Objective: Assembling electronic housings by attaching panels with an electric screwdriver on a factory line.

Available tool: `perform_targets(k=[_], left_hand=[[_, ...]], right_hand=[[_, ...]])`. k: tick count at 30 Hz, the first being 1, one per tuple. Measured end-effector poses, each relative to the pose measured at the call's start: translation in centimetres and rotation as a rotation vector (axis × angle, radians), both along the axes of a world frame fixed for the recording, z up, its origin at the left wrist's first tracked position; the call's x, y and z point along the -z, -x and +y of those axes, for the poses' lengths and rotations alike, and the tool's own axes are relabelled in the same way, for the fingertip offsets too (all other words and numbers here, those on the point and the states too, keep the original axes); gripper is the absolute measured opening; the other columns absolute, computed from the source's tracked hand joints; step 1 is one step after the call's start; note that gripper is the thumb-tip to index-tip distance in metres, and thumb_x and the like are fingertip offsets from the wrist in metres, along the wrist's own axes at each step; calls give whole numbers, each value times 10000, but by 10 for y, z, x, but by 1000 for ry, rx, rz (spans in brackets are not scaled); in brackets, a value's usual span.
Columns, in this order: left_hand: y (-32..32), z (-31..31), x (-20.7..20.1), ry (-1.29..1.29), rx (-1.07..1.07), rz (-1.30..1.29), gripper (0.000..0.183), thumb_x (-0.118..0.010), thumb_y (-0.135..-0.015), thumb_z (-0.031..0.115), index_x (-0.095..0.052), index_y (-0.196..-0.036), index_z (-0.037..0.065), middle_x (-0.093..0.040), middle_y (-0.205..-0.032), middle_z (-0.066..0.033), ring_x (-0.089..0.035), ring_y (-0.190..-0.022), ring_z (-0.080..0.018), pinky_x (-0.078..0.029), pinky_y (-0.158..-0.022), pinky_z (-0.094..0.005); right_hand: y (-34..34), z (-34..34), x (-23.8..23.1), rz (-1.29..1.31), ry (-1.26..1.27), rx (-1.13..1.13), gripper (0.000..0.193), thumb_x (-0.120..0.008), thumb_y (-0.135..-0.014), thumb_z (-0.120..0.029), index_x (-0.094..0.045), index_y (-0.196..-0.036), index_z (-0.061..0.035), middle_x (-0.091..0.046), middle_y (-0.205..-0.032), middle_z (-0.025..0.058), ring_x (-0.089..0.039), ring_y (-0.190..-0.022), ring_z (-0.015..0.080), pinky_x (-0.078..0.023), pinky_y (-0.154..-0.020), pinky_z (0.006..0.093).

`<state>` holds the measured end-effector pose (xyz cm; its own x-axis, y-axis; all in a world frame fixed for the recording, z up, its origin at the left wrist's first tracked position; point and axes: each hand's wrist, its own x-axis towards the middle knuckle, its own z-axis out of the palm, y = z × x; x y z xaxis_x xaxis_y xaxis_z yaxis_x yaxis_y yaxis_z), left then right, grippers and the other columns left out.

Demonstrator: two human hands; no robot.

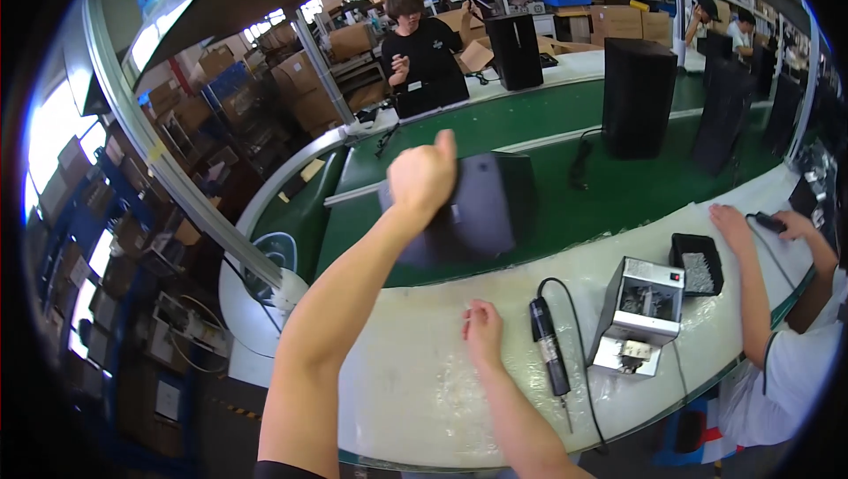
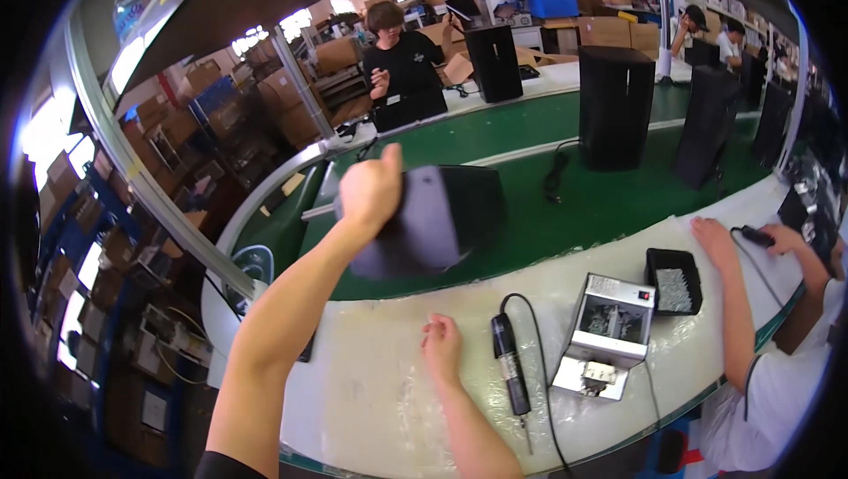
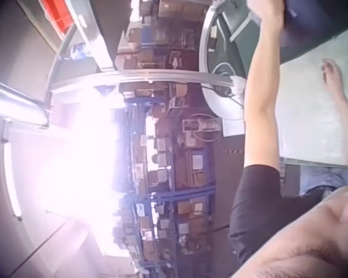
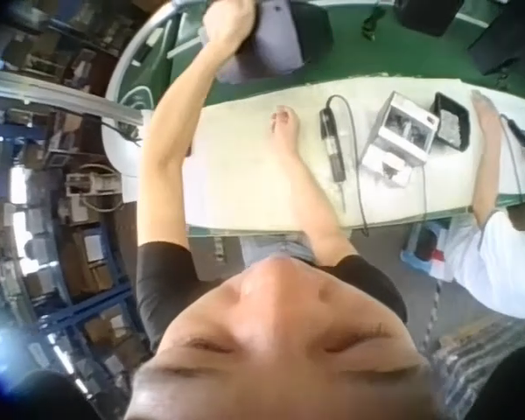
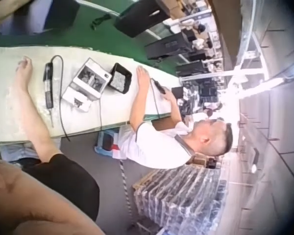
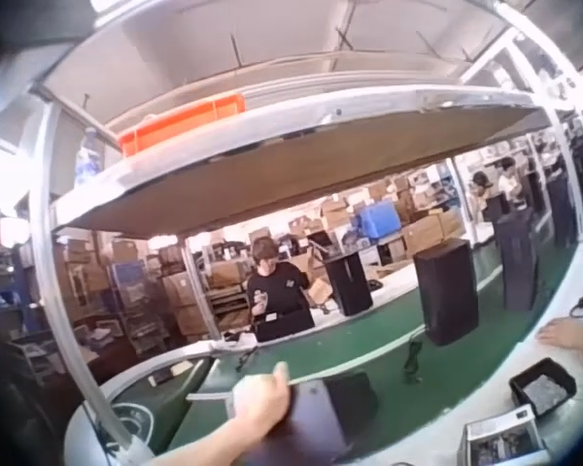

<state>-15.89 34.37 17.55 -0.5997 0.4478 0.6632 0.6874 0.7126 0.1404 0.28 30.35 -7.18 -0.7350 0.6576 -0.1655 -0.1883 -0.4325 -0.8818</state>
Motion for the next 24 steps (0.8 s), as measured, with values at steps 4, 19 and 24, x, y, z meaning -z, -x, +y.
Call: perform_targets(k=[4,19,24], left_hand=[[-9,-130,-7,-417,68,-251,573,-446,-968,466,-584,-751,-46,-546,-615,-129,-513,-612,-254,-373,-604,-418],[-219,-407,114,-1776,152,-1494,448,-469,-973,466,-623,-978,45,-669,-945,-100,-634,-788,-190,-527,-709,-302],[-185,-447,175,-1771,265,-1481,497,-499,-946,468,-644,-1024,-1,-691,-962,-127,-676,-799,-219,-559,-696,-315]], right_hand=[[2,9,3,150,82,373,199,-434,-1008,-137,-527,-1148,-31,-584,-932,53,-544,-658,90,-437,-513,221],[-61,50,-30,-30,-502,621,151,-518,-934,-68,-593,-1041,8,-604,-1063,120,-590,-912,206,-481,-803,315],[-105,41,-22,-677,-1324,355,346,-583,-863,-131,-548,-1179,6,-579,-1049,224,-558,-982,394,-455,-865,477]])
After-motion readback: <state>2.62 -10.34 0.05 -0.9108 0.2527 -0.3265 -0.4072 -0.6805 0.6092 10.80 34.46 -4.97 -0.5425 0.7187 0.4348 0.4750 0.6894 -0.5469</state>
